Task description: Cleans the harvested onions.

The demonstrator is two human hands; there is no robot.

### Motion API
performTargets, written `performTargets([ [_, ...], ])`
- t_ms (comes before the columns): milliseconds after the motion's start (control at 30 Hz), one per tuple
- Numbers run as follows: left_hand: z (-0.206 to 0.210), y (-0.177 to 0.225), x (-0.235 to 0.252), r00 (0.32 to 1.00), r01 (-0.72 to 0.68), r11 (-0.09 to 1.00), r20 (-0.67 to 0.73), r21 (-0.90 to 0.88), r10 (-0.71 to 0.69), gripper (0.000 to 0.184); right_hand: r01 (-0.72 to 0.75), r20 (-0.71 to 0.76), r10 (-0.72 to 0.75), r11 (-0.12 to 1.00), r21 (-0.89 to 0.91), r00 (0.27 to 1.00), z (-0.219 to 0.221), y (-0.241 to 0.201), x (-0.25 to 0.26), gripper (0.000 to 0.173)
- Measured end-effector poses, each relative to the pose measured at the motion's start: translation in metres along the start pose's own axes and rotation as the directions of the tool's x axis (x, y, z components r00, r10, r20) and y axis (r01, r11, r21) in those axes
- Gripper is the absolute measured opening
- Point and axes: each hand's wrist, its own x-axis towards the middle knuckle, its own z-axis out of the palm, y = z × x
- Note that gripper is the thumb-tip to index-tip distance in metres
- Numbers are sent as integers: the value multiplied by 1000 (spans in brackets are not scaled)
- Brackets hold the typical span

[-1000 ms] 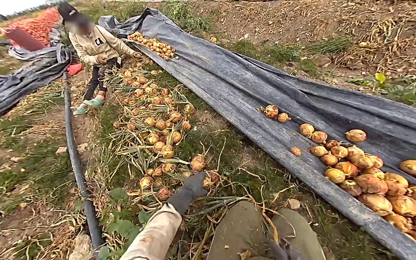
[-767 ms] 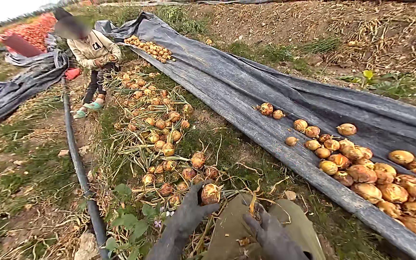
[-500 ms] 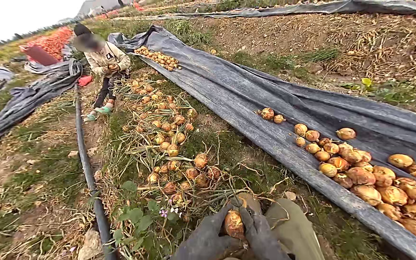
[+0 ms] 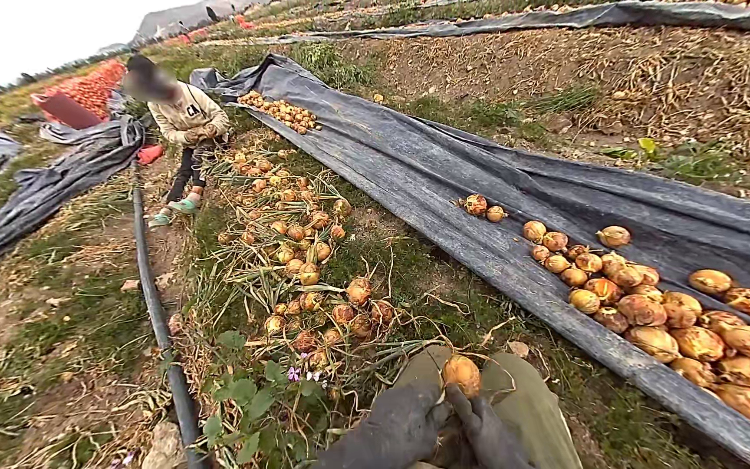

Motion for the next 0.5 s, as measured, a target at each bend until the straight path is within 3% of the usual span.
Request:
performTargets([
  [67,16,1,12,993,-88,996,81,18,86,48,1,-12,1,988,152,1000,2,2,-2,51],
  [133,24,-2,24,992,-92,993,95,67,86,53,100,-29,-100,995,-4,995,-8,4,-4,52],
  [200,3,-1,32,981,125,985,131,121,-141,56,267,-47,-309,881,-391,950,-27,3,3,62],
  [267,-23,-18,46,901,377,913,166,157,-400,56,357,-127,-502,749,-557,855,-55,-13,18,67],
  [400,-20,-99,93,863,501,856,1,129,-505,43,325,-355,-513,820,-471,781,-113,-78,47,64],
  [500,3,-188,165,881,471,842,-190,262,-434,57,332,-467,-476,872,-360,745,-123,-92,59,62],
])
